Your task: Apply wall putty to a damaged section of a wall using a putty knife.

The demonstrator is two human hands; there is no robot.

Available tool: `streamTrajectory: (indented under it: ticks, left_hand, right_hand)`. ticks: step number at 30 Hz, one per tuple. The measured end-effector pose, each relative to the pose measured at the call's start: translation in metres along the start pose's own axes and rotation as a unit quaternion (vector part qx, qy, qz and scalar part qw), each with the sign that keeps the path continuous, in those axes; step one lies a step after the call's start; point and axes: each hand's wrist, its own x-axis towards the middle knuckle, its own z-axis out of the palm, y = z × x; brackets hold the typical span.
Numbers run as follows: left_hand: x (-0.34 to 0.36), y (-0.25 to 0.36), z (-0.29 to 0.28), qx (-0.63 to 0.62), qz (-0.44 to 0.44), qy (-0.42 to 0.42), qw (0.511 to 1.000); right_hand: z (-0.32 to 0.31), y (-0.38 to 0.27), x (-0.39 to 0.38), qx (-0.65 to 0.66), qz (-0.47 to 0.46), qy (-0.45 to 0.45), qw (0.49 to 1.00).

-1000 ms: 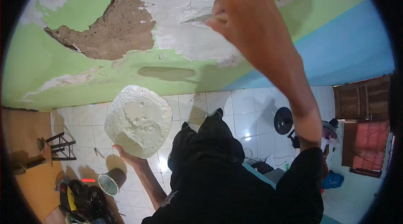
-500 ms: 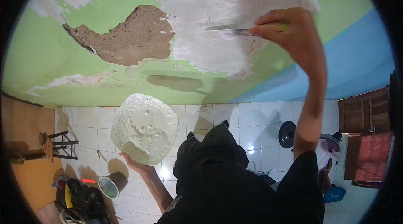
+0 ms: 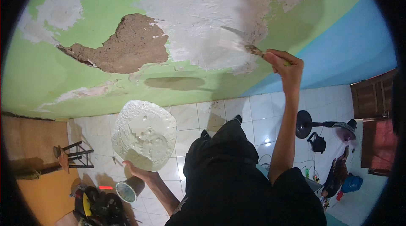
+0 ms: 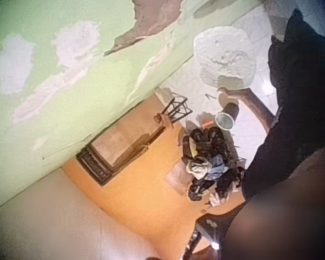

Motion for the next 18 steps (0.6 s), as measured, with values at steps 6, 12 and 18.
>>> streamTrajectory:
  ticks: [6, 12, 18]
  left_hand:
    - [0.006, 0.003, -0.004, 0.021, 0.012, -0.032, 0.999]
    - [-0.007, 0.013, 0.004, -0.001, -0.003, -0.008, 1.0]
    - [-0.001, 0.013, 0.003, 0.02, -0.007, -0.004, 1.0]
  right_hand:
    - [0.063, -0.038, 0.008, 0.009, -0.12, -0.023, 0.992]
    - [-0.015, -0.039, 0.026, -0.078, -0.143, 0.006, 0.987]
    - [0.004, -0.055, 0.024, -0.077, -0.267, -0.059, 0.959]
